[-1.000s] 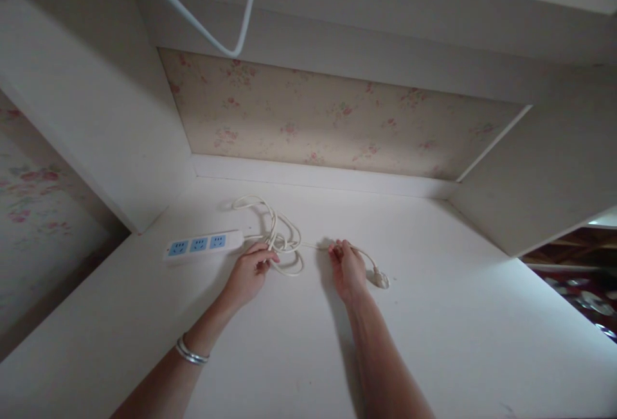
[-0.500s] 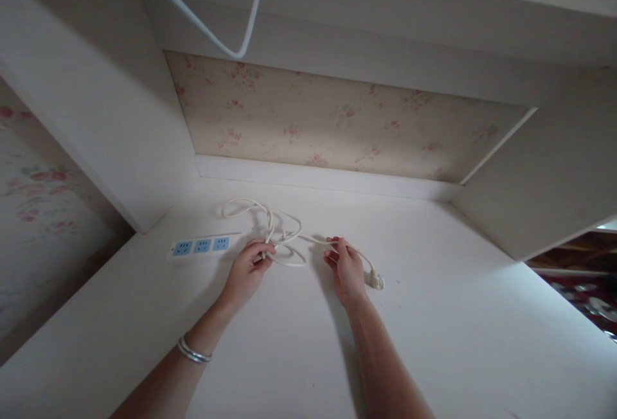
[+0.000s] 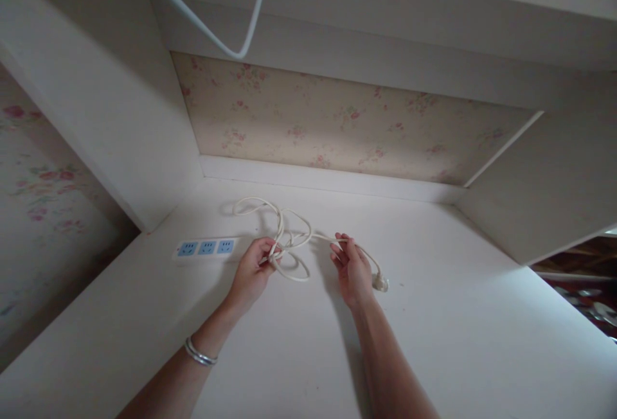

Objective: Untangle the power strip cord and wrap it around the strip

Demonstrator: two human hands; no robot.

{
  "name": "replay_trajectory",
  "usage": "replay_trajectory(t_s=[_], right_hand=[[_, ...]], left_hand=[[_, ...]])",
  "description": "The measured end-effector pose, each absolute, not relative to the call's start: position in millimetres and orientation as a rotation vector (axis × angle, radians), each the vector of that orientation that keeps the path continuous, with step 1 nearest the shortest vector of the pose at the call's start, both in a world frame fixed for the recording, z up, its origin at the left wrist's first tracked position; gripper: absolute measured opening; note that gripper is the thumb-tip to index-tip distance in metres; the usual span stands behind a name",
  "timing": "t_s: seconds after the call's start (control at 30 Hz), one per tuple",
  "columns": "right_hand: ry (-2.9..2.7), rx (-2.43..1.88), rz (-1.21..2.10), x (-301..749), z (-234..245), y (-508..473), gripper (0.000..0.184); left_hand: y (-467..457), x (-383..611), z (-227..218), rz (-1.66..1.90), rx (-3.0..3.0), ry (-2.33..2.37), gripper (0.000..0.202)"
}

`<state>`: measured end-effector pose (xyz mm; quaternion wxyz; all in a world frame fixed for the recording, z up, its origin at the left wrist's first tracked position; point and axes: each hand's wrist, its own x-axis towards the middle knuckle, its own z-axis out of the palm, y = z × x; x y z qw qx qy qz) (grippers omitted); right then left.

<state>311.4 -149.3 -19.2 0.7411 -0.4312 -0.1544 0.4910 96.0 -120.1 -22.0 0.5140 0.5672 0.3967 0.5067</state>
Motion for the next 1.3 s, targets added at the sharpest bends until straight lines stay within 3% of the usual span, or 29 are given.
replay_trajectory(t_s=[0.3,0.5,0.7,0.9,1.03,1.3], right_hand=[[-0.66,-1.132,1.394,288,-22,-155,0.038],[-1.029,-1.087,1.338,275,-4,-161,0.037],[-0.991,-1.108,1.253,272,1,-165,0.034],[-1.177,-1.01,1.237,269,-2,-170,0.046],[-1.134,-1.123,1.09,261,-14,-162,0.032],[-1.08,-1.027,1.088,267,-9,-166,0.023]], left_hand=[[-123,102,-23,1.168,1.275,0.926,0.035],[-123,103,-30,1.133,1.408,0.933,0.026],[-125,100,-33,1.14,1.724,1.056,0.009],[-128,100,-32,1.25,2.041,1.151,0.024],[-129,99,-35,1.259,2.221,1.181,0.032],[-130,99,-25,1.081,2.619,1.522,0.024]])
